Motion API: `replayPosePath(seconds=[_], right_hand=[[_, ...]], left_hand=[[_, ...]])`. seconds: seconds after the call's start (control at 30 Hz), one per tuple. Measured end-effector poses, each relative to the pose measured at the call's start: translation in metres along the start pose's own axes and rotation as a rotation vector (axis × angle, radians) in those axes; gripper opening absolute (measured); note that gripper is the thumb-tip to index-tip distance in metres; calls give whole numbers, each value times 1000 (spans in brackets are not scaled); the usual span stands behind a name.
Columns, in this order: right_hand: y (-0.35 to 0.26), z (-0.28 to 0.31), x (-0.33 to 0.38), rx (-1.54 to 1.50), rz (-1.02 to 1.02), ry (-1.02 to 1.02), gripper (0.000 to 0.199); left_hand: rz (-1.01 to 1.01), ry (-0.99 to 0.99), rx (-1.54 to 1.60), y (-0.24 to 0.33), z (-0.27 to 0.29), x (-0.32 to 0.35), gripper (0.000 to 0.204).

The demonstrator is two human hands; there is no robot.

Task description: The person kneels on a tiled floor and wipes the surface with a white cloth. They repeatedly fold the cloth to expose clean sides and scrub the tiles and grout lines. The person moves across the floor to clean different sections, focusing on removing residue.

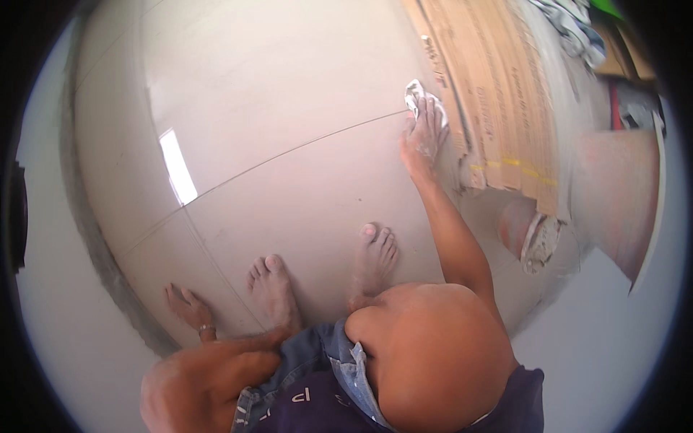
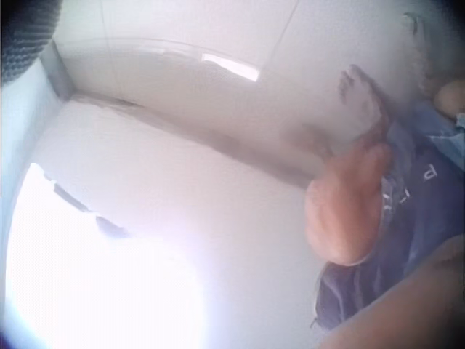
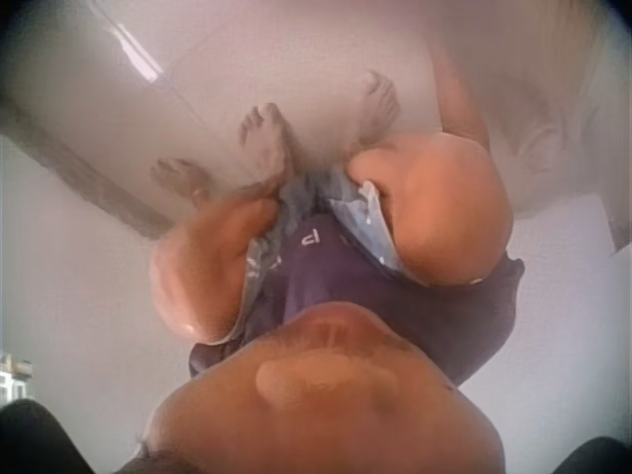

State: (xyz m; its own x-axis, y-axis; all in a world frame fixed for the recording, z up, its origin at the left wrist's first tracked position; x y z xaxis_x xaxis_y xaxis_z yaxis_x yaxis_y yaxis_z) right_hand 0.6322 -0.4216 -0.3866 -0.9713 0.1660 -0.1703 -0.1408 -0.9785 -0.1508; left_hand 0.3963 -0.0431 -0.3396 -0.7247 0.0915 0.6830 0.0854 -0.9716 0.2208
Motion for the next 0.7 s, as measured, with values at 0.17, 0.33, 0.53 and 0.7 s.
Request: replayPosePath(seconds=[0.17, 0.33, 0.53, 0.7], right_hand=[[-119, -4, 80, 61, 656, -298, 54], [-139, -32, 38, -75, 588, -66, 57], [-308, -29, 103, -261, 1211, -327, 61], [-331, -37, 108, -309, 1690, -427, 63]], left_hand=[[136, 389, 118, -44, 6, -18, 51], [563, 994, 212, -235, -20, 2, 51], [582, 989, 284, -256, -33, 10, 51], [564, 971, 293, -261, -32, 10, 53]])
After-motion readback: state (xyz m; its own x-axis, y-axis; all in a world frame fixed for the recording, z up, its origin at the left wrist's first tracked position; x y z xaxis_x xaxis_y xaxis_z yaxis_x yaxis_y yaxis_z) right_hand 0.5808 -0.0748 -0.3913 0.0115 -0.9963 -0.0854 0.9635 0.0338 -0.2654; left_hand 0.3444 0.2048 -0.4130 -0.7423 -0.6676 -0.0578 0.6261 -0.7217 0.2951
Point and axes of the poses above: each hand's wrist, its own x-axis away from the middle knuckle, its own z-axis out of the back of the hand, y = z × x, the point moved 4 cm from there along -x, towards the middle knuckle, and after that the axes turned 7 degrees about z, right-handed, at the moved point
